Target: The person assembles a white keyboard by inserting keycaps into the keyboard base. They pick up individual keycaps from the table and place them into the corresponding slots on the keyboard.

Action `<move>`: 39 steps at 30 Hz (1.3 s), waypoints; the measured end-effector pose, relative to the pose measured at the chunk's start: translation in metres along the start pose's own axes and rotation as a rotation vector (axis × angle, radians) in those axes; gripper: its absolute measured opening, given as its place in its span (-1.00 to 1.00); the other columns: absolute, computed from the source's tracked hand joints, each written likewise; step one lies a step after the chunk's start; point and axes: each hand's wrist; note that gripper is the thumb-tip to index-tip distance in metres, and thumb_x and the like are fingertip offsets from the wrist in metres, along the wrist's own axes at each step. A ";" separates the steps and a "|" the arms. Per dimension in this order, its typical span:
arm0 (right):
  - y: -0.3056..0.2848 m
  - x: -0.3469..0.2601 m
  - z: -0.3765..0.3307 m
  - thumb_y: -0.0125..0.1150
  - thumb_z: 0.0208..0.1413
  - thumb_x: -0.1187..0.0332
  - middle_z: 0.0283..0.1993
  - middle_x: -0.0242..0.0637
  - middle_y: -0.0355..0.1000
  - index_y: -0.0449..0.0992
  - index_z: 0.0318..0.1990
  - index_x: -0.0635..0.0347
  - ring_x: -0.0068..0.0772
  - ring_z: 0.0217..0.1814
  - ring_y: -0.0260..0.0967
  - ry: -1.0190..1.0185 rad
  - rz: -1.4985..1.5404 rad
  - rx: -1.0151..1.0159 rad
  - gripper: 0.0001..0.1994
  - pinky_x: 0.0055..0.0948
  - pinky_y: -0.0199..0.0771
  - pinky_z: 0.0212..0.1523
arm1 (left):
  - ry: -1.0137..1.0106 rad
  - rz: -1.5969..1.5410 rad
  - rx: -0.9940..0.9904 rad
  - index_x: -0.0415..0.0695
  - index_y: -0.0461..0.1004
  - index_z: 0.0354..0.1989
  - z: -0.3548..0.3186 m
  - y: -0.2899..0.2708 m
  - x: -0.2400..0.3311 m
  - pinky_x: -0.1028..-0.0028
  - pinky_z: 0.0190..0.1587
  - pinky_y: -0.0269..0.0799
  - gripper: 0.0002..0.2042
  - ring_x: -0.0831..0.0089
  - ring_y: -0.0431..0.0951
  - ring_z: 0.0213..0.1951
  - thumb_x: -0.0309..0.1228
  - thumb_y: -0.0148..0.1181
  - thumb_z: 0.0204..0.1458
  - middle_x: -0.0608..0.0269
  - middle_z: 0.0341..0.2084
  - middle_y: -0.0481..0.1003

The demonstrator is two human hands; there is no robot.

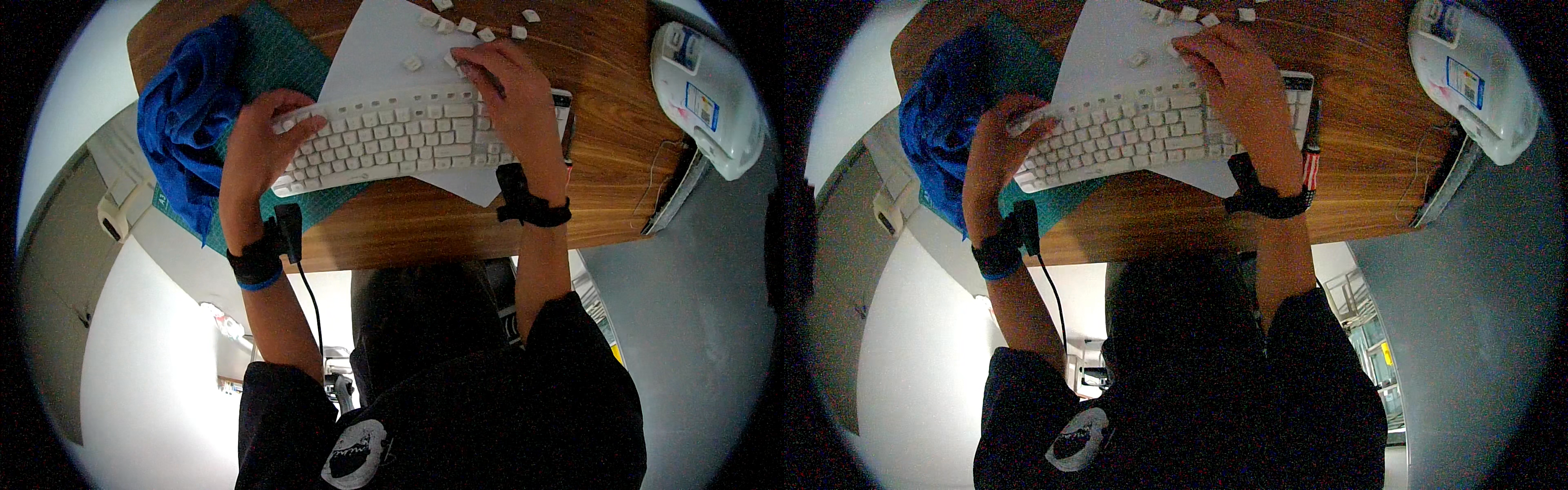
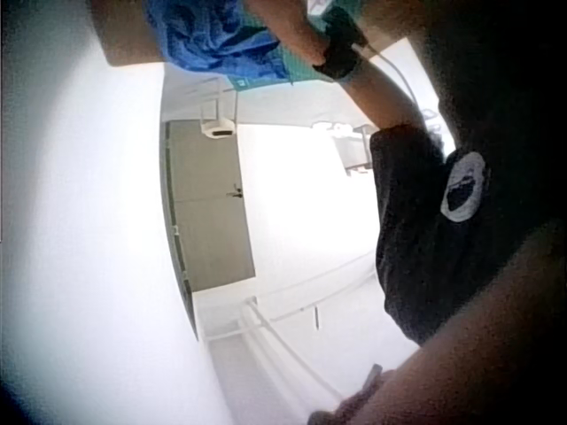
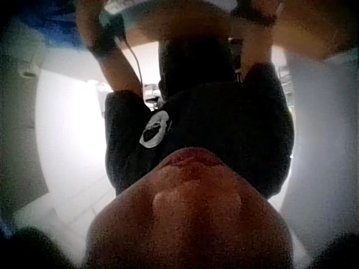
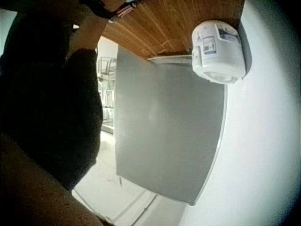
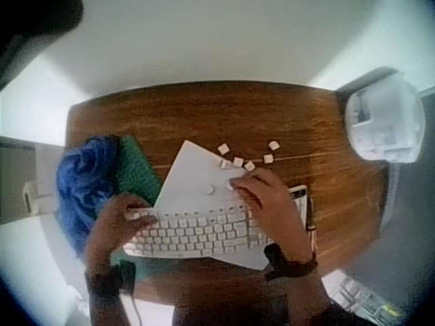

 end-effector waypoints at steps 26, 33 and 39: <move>0.038 -0.062 0.015 0.35 0.23 0.31 -0.04 -0.16 0.51 0.62 0.02 0.08 0.01 0.03 0.53 -0.045 0.250 -0.182 -0.76 -0.10 0.58 0.10 | 0.141 0.039 -0.022 -0.15 0.69 -0.01 0.001 -0.005 -0.015 0.27 0.13 0.58 -0.58 0.20 0.71 0.01 -0.14 0.55 0.05 0.09 -0.07 0.70; 0.071 -0.087 0.010 0.34 0.21 0.33 -0.05 -0.16 0.51 0.60 -0.03 0.14 0.01 0.02 0.52 -0.026 0.296 -0.210 -0.79 -0.11 0.59 0.06 | 0.148 0.011 0.013 -0.16 0.68 -0.03 0.001 0.001 -0.019 0.29 0.13 0.57 -0.56 0.23 0.70 -0.01 -0.13 0.58 0.02 0.10 -0.09 0.69; 0.076 -0.088 0.013 0.36 0.18 0.34 -0.07 -0.18 0.51 0.60 -0.10 0.15 0.02 0.01 0.52 -0.090 0.255 -0.199 -0.82 -0.10 0.59 0.05 | 0.196 0.046 0.110 -0.18 0.67 -0.10 0.001 0.011 -0.031 0.32 0.07 0.58 -0.60 0.27 0.70 -0.05 -0.14 0.57 0.05 0.10 -0.13 0.70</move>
Point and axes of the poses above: each hand's wrist, its own z-axis towards the middle knuckle, its own y-axis out of the palm, x = y × z
